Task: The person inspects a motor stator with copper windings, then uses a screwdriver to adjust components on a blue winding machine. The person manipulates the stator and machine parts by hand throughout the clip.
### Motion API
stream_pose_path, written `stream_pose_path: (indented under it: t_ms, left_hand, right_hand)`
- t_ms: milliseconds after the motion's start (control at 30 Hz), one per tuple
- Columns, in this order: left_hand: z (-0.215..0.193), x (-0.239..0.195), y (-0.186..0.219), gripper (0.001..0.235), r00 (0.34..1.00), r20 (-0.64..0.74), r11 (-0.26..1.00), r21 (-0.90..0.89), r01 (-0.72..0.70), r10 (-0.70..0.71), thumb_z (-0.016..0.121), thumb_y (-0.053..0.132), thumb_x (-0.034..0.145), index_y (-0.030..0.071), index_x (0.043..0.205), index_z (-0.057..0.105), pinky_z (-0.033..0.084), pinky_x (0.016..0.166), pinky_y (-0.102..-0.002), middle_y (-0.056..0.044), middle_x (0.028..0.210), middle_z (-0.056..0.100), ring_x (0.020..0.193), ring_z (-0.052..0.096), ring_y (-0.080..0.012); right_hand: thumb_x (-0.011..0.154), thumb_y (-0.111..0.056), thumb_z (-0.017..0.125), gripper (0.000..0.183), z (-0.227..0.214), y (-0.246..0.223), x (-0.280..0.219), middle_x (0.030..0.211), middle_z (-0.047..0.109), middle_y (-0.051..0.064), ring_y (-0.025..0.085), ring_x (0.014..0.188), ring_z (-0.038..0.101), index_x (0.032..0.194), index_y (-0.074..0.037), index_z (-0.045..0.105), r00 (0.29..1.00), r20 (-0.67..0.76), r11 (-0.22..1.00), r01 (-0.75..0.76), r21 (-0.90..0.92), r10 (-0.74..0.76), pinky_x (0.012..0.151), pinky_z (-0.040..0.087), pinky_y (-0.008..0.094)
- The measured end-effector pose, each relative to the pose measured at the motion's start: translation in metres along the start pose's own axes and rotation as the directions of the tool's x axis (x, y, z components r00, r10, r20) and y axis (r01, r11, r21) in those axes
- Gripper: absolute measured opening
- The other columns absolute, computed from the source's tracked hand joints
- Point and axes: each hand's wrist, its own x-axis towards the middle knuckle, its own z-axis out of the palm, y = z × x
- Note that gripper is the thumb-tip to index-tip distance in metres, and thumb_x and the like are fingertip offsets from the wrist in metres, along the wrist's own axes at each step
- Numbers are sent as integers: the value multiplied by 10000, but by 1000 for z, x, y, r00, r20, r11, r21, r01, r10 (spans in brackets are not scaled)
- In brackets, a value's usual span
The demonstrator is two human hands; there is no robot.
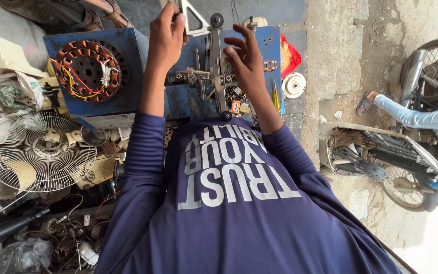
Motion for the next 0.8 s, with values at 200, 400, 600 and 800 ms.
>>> stream_pose_path:
  t_ms: [200, 400, 600, 800]
  left_hand:
    - [25, -4, -37, 149, 992, -2, 975, 184, 121, -123, 651, 106, 1020, -7, 1017, 554, 515, 687, -459, -186, 850, 683, 803, 712, -341]
    - [41, -16, -48, 156, 955, 88, 958, -22, 287, -284, 651, 134, 999, -6, 1024, 588, 517, 700, -387, -123, 850, 710, 772, 676, -225]
    - [46, -34, -49, 183, 956, 46, 953, -78, 291, -289, 622, 172, 1028, -10, 1013, 616, 496, 698, -400, -171, 850, 682, 776, 648, -280]
    - [44, -39, -35, 264, 968, -58, 921, 300, 250, -244, 567, 207, 1050, -18, 915, 592, 465, 658, -512, -229, 793, 648, 766, 659, -426]
  right_hand:
    - [1087, -231, 595, 616, 11, 61, 16, 1536, 413, 269, 376, 1438, 478, 1594, -137, 258, 991, -76, 994, -112, -21, 110, 1122, 514, 450]
    - [1158, -245, 518, 577, 19, 80, 26, 1293, 615, 140, 140, 1032, 570, 1646, -148, 224, 988, 18, 975, -152, 163, 151, 905, 505, 282]
    - [1129, -221, 508, 596, 24, 65, 13, 892, 554, -10, 48, 678, 453, 1626, -148, 187, 989, 28, 990, -143, 2, 143, 586, 383, 209]
    - [1178, -210, 512, 582, 24, 51, 2, 942, 545, -14, 54, 743, 461, 1659, -139, 193, 995, 52, 997, -79, -23, 81, 650, 405, 227]
